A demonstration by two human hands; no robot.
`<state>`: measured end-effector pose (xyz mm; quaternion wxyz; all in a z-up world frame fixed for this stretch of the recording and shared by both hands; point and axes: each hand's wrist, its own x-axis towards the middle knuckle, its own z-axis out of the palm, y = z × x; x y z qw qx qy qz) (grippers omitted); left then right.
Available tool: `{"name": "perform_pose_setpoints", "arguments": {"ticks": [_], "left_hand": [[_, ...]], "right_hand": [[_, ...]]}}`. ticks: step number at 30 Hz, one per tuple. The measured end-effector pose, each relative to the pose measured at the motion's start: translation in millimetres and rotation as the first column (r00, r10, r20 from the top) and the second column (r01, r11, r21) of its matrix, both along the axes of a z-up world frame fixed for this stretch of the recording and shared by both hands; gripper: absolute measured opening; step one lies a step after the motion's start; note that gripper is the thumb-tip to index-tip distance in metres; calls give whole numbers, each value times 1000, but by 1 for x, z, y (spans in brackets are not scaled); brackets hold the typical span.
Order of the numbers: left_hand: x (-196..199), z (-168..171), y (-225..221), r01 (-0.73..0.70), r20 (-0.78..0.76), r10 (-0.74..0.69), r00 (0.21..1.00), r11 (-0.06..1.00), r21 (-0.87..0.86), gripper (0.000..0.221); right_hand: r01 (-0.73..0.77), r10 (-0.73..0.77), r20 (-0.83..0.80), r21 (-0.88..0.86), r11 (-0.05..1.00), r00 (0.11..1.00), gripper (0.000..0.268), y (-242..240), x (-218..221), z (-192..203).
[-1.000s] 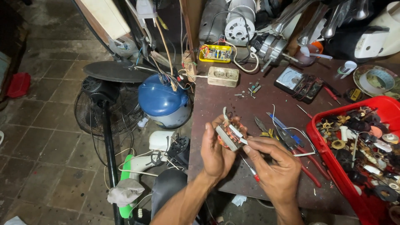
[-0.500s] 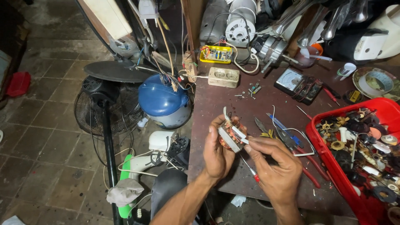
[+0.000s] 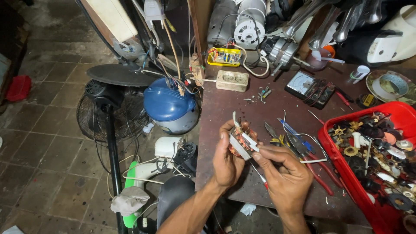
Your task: Insulating and securing wire connections on a motor stator using a screwdriver and scissors at a repair bench.
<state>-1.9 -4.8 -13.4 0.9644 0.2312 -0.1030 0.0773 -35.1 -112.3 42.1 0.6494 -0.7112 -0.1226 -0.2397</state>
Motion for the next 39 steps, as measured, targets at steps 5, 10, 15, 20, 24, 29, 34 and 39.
{"name": "perform_pose_setpoints", "arguments": {"ticks": [5,10,15,20,24,29,34,39], "left_hand": [[1,-1,0,10,14,-10,1000,1000,7,37],[0,-1,-2,10,-28,-10,1000,1000,-2,35],[-2,1,0,-3,-14,4,1000,996,94,36],[-3,3,1,-6,-49,13,999,990,139,38],[-3,3,0,-25,-47,32,998,988,151,39],[-6,5,2,-17,12,14,1000,965,263,45],[-12,13,6,-66,71,41,997,918,391,50],[-15,14,8,-74,87,41,995,900,429,53]], "right_hand": [[-3,3,4,29,1000,1000,14,0,0,-3],[-82,106,-78,256,963,991,20,-6,7,-27],[-80,111,-72,341,937,991,20,-6,11,-37],[-139,170,-53,367,920,984,21,-7,11,-32],[-150,184,-58,374,915,981,21,-9,15,-38],[-84,151,-135,409,909,979,21,-10,14,-39],[-24,108,-207,372,928,972,22,-11,8,-32],[6,38,-194,220,975,980,24,-13,3,-27]]}}
